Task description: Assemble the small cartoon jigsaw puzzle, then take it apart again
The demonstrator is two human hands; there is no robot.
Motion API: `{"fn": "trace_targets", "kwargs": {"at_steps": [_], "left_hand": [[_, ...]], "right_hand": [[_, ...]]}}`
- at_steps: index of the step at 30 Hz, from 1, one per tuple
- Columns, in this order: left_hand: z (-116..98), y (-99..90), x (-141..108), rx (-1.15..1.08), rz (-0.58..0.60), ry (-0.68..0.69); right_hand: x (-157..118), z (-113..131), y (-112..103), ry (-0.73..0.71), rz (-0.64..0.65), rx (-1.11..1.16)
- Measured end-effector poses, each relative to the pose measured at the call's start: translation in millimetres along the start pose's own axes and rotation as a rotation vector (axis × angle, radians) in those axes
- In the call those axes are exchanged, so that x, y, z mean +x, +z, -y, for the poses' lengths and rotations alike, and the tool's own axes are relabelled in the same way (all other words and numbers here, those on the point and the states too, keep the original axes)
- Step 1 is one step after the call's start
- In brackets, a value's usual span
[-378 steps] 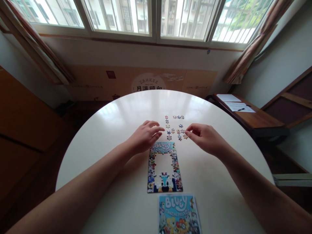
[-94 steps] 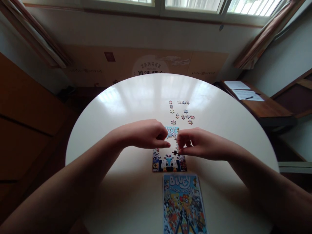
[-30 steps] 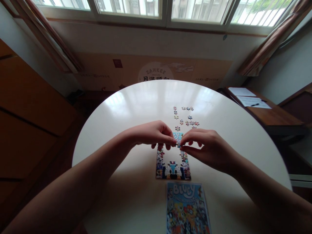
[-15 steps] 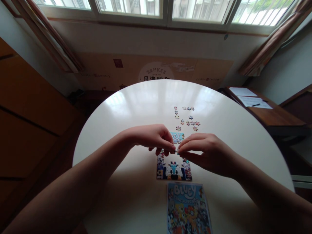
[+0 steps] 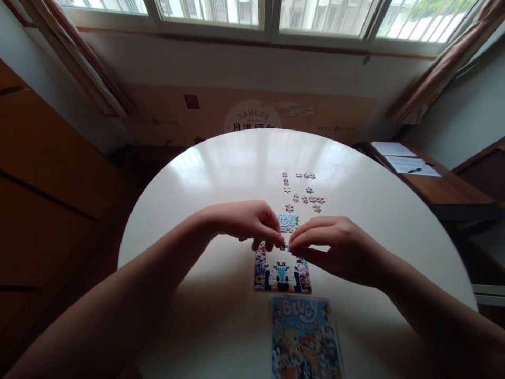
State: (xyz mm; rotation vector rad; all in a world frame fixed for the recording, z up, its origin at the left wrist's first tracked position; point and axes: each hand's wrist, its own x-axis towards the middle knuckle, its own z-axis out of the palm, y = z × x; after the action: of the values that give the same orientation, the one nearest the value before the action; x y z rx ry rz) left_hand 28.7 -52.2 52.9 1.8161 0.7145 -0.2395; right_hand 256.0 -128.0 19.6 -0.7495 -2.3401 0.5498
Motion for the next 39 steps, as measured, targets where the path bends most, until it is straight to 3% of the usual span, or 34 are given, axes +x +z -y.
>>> {"fn": "trace_targets", "kwargs": {"at_steps": [3,9,17,25,39], "left_hand": [[2,-2.1,-3,0.068,-0.026,0.006],[9,-9.1,-14,0.529,-0.276,-0.105],[7,-6.6,-16,0.598,-0.193,-0.115],[8,-5.1,-14,0.609,-0.180,-0.107],[18,-11.0,-11,0.585,-0.219,-0.146]], "right_hand": [[0,-1,0,0.004,0.011,0.003],[-1,-2,4,0.032,0.096,0.034],[-3,-7,17,0.045,0.192,0.048],[-1,-10,14,0.056,0.168,0.040],[-4,-16,-20,0.093,0.213,-0.066]]}}
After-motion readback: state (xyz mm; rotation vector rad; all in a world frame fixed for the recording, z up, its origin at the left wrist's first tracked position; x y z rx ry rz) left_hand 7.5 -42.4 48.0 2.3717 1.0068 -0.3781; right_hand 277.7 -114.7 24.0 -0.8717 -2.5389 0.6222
